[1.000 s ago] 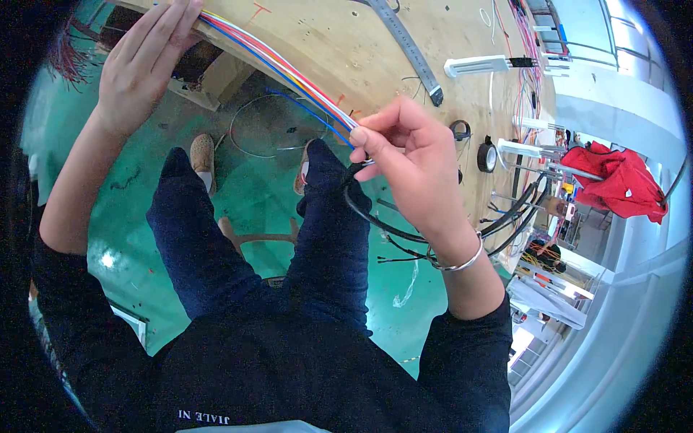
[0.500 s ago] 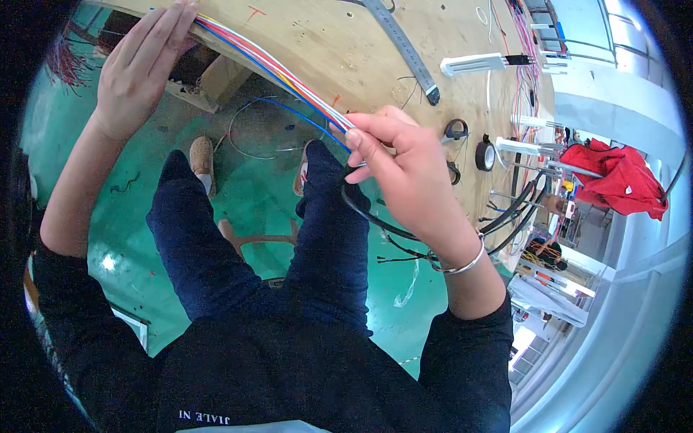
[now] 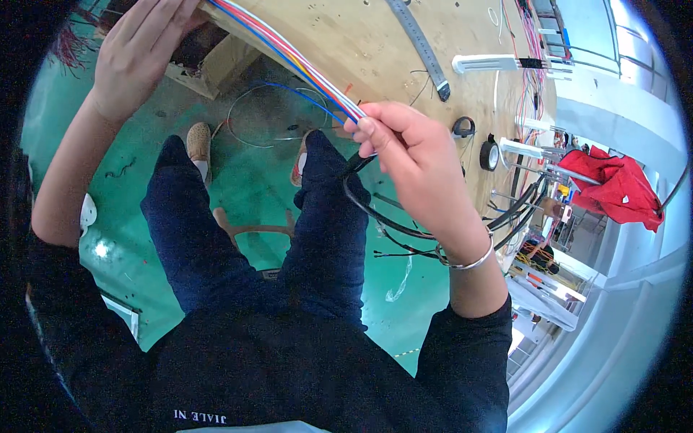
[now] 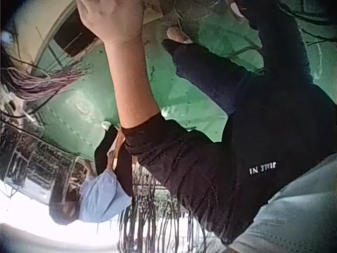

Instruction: Measuring, aligning, and bundle-taping colored wires for a wire harness assembly.

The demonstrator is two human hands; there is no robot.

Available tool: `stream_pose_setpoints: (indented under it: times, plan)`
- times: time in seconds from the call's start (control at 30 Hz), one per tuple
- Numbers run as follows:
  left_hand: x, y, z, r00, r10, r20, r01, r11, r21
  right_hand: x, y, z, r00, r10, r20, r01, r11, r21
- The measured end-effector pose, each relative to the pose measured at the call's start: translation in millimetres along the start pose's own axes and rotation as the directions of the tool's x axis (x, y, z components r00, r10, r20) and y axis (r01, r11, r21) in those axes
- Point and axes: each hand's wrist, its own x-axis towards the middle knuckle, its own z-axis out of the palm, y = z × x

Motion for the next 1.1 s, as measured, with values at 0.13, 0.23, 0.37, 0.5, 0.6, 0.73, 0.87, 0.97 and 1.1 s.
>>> stream_pose_setpoints:
  times: [0.13, 0.23, 0.37, 0.5, 0.6, 0.73, 0.87, 0.97, 1.1]
  plan:
    - [-0.2, -0.1, 0.4, 0.999, 0.016, -0.043, -0.016, 1.000, -0.002, 0.1, 3.2, -0.1, 1.000, -0.001, 0.012, 0.000, 0.998, 0.060]
    - [-1.1, -0.2, 1.1, 0.998, 0.021, -0.052, -0.021, 1.000, 0.006, 0.4, 3.1, -0.4, 1.000, 0.003, 0.017, -0.004, 0.997, 0.078]
    - [-1.7, -0.3, -1.1, 1.000, 0.017, -0.017, -0.017, 1.000, 0.005, 0.1, 3.5, -4.2, 0.999, 0.031, 0.033, -0.032, 0.998, 0.049]
    - [-0.6, 0.6, 1.3, 0.999, 0.025, -0.046, -0.024, 0.999, 0.023, -0.2, 3.4, -2.7, 1.000, 0.027, 0.014, -0.028, 0.998, 0.050]
    - [-1.7, 1.2, 2.6, 0.999, 0.007, -0.048, -0.007, 1.000, 0.008, 0.5, 1.5, -1.9, 0.999, 0.044, -0.005, -0.044, 0.999, 0.032]
    - [-3.1, -0.5, 0.5, 0.999, 0.021, -0.033, -0.020, 1.000, 0.023, 2.6, -3.2, -3.1, 0.997, 0.072, -0.003, -0.072, 0.997, -0.029]
    - [-3.1, 0.8, 0.6, 1.000, 0.011, -0.021, -0.011, 1.000, 0.022, 5.9, -5.6, -1.9, 0.995, 0.104, -0.010, -0.103, 0.993, 0.053]
    - [-4.0, 0.1, 1.5, 1.000, 0.014, -0.023, -0.013, 1.000, 0.023, 9.4, -3.0, -6.4, 0.994, 0.109, 0.016, -0.110, 0.993, 0.043]
    - [-3.9, -0.2, 1.2, 0.999, 0.018, -0.035, -0.016, 0.999, 0.044, 15.7, -9.6, -9.3, 0.991, 0.132, 0.020, -0.132, 0.991, -0.017]
